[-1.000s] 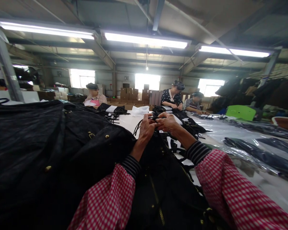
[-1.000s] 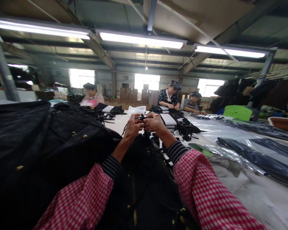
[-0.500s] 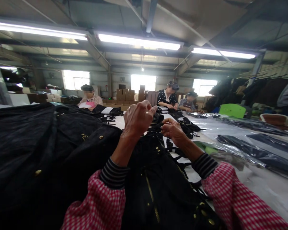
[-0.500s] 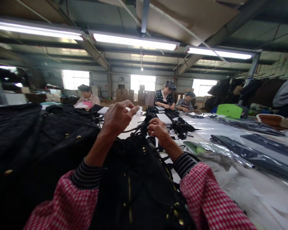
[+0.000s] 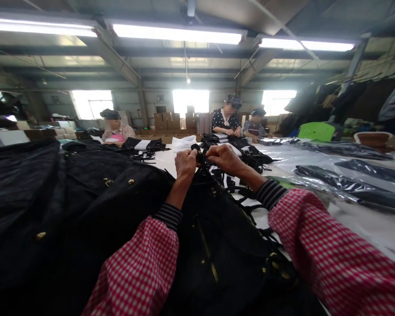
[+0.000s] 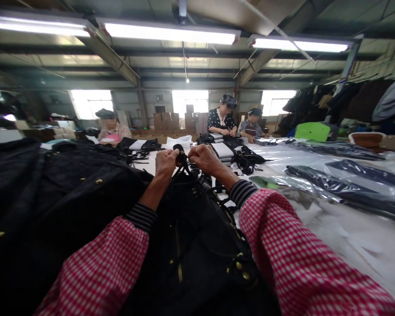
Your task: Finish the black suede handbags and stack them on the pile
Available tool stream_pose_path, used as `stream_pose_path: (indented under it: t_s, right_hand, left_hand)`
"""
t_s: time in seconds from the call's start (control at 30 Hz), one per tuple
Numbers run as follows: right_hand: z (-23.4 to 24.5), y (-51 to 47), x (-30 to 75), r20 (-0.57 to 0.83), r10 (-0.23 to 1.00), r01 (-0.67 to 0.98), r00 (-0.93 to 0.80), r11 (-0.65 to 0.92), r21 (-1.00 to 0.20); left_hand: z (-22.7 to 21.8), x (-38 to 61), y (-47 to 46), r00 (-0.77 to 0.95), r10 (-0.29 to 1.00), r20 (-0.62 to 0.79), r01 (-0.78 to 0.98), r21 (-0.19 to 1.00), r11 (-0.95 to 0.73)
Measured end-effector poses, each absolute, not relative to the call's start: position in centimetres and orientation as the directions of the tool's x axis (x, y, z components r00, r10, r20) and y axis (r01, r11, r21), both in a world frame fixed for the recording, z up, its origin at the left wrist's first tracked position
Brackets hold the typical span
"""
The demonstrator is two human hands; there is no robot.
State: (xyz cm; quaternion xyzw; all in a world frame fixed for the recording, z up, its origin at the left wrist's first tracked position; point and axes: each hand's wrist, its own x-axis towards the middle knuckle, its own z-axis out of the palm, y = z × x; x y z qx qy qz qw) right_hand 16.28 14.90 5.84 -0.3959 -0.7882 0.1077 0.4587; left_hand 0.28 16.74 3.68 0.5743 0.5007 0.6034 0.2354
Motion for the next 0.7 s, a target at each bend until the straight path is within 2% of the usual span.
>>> stream_pose_path:
  t_s: [0.03,0.1,0.17,0.23,0.33,0.43,0.53,0.6,0.63,0.7]
  right_hand:
    - [5.6,15.0,16.6,0.633,0.698,0.577,-0.336,0.683,-0.447]
    - [4.6,14.8,17.6,0.547,0.721,0.624,-0.425,0.671,-0.401]
    - [3.2,13.7,19.2,0.398,0.788,0.626,-0.47,0.615,-0.479]
    - [1.8,11.7,21.3,0.232,0.841,0.586,-0.489,0.514,-0.626]
    - [0.4,7.0,24.5,0.019,0.852,0.517,-0.524,0.336,-0.788]
    - [0.0,2.1,26.8,-0.165,0.821,0.556,-0.546,0.208,-0.805]
    - [0.4,-0.6,28.0,-0.306,0.802,0.602,-0.513,0.082,-0.794]
    - [1.2,-0.5,27.9,-0.3,0.79,0.606,-0.534,0.109,-0.788]
    - [1.8,0.1,27.4,-0.246,0.803,0.598,-0.543,0.165,-0.784]
    - [3.0,2.2,25.5,-0.05,0.871,0.579,-0.488,0.28,-0.766]
  left_hand:
    - [3.3,0.3,17.1,-0.272,0.865,0.422,0.236,0.901,-0.365]
    - [2.6,0.1,17.8,-0.362,0.868,0.341,0.127,0.94,-0.317]
    - [2.0,-0.1,18.3,-0.439,0.86,0.259,0.032,0.961,-0.274]
    - [1.6,-0.2,18.6,-0.487,0.851,0.196,-0.039,0.969,-0.245]
    - [1.3,-0.4,18.9,-0.519,0.841,0.15,-0.095,0.968,-0.231]
    - [1.5,-0.3,18.7,-0.52,0.841,0.15,-0.105,0.966,-0.237]
    - [2.2,0.0,18.0,-0.431,0.877,0.212,-0.082,0.959,-0.272]
    - [2.9,0.4,17.2,-0.337,0.898,0.282,-0.053,0.947,-0.317]
    - [3.3,0.6,16.9,-0.291,0.902,0.32,-0.033,0.939,-0.344]
    - [3.8,0.9,16.3,-0.214,0.896,0.388,0.018,0.919,-0.394]
